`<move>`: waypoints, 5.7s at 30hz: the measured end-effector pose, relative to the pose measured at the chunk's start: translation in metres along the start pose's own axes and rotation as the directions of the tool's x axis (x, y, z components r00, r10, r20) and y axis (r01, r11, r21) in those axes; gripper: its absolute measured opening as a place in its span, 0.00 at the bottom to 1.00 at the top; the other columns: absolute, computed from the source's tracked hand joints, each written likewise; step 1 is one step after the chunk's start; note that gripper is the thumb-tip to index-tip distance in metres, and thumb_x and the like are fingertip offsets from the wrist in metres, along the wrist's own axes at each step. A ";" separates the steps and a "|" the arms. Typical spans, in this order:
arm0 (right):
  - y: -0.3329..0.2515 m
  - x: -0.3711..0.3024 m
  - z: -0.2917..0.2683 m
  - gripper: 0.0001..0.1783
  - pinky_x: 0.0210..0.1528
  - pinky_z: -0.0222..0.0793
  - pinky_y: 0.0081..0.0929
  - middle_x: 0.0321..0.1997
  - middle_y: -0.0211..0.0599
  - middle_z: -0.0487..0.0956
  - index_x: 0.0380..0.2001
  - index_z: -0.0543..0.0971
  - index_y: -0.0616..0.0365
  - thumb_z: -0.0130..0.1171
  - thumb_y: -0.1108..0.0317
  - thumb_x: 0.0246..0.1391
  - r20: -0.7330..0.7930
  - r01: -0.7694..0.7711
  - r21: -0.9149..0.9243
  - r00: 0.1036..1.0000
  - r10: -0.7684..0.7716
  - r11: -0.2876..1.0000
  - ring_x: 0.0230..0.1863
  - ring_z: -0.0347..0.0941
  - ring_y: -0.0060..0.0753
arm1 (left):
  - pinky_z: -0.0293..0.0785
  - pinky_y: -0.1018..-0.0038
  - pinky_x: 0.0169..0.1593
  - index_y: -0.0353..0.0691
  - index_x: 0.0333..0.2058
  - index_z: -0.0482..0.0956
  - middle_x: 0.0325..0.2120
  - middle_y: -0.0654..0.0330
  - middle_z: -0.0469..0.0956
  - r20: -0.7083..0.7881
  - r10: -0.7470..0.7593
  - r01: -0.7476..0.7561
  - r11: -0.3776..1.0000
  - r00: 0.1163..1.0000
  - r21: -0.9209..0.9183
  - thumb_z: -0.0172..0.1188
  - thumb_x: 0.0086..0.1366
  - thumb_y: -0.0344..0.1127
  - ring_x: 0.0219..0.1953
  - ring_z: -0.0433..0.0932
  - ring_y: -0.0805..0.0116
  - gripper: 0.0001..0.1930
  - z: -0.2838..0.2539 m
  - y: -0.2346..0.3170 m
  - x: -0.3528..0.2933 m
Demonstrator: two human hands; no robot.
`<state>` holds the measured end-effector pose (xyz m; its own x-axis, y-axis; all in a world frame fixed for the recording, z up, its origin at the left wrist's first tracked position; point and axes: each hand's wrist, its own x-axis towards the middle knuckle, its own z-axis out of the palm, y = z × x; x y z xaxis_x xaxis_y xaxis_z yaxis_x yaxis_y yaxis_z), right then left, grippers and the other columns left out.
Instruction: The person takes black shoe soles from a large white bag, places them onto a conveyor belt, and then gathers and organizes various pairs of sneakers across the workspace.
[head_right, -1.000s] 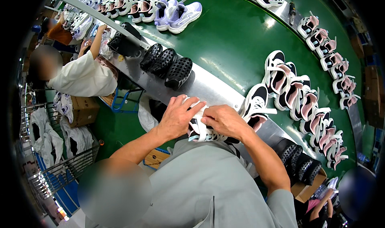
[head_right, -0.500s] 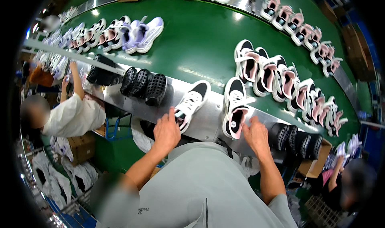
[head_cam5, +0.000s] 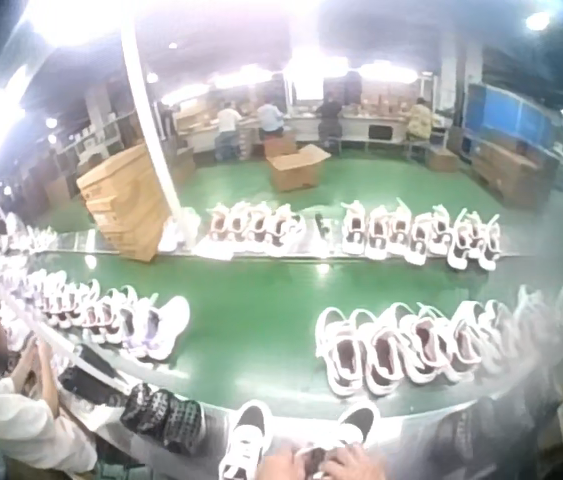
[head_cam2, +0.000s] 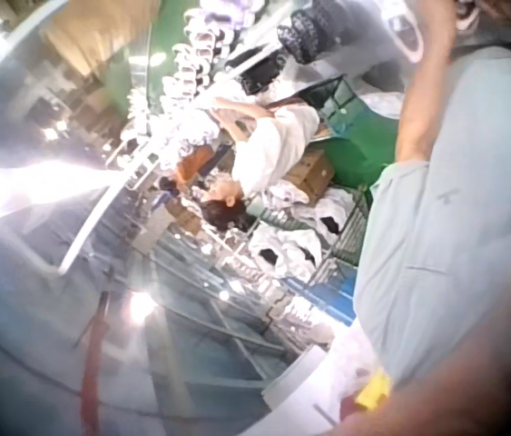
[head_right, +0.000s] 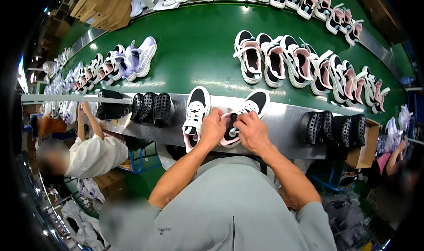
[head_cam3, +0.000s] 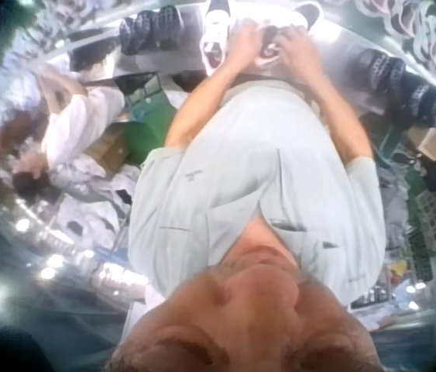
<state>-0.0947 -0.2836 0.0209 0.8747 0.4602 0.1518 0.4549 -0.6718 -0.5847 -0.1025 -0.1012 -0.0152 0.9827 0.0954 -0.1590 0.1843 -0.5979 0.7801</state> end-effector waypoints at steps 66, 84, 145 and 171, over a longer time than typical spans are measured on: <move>0.011 -0.045 0.020 0.12 0.31 0.73 0.38 0.25 0.48 0.80 0.33 0.75 0.67 0.60 0.66 0.62 0.260 -0.617 0.567 0.763 0.592 0.546 0.24 0.78 0.45 | 0.70 0.66 0.35 0.33 0.32 0.83 0.24 0.55 0.79 0.021 0.115 -0.116 0.992 0.993 0.039 0.63 0.61 0.33 0.31 0.77 0.60 0.08 -0.010 0.040 -0.057; 0.115 0.022 -0.057 0.31 0.59 0.67 0.46 0.56 0.57 0.74 0.58 0.75 0.57 0.68 0.65 0.49 -0.228 -0.377 -0.220 0.917 0.329 0.900 0.55 0.72 0.56 | 0.73 0.54 0.38 0.44 0.42 0.84 0.32 0.47 0.77 0.363 0.057 -0.254 0.812 0.930 0.525 0.70 0.53 0.38 0.37 0.74 0.48 0.16 -0.015 0.046 -0.035; 0.188 -0.219 -0.223 0.28 0.45 0.74 0.49 0.41 0.52 0.78 0.41 0.75 0.63 0.55 0.43 0.63 -0.562 -0.898 -0.408 0.388 0.730 0.164 0.45 0.76 0.57 | 0.71 0.57 0.40 0.33 0.36 0.80 0.30 0.45 0.77 0.358 0.387 -0.406 0.913 0.850 -0.024 0.68 0.59 0.34 0.34 0.76 0.45 0.12 0.031 0.100 0.063; 0.045 -0.083 -0.060 0.21 0.50 0.69 0.52 0.45 0.59 0.78 0.47 0.74 0.68 0.66 0.69 0.52 -0.338 -0.594 -0.050 0.766 0.546 0.803 0.52 0.73 0.61 | 0.73 0.50 0.50 0.42 0.68 0.56 0.43 0.38 0.77 0.518 0.467 -0.513 0.856 0.717 -0.061 0.71 0.56 0.38 0.45 0.77 0.35 0.44 0.066 0.097 0.060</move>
<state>-0.1367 -0.3865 0.0295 0.9753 -0.2107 0.0664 -0.1464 -0.8415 -0.5200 -0.0268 -0.2062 0.0106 0.7796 -0.6231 -0.0636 -0.3450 -0.5121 0.7866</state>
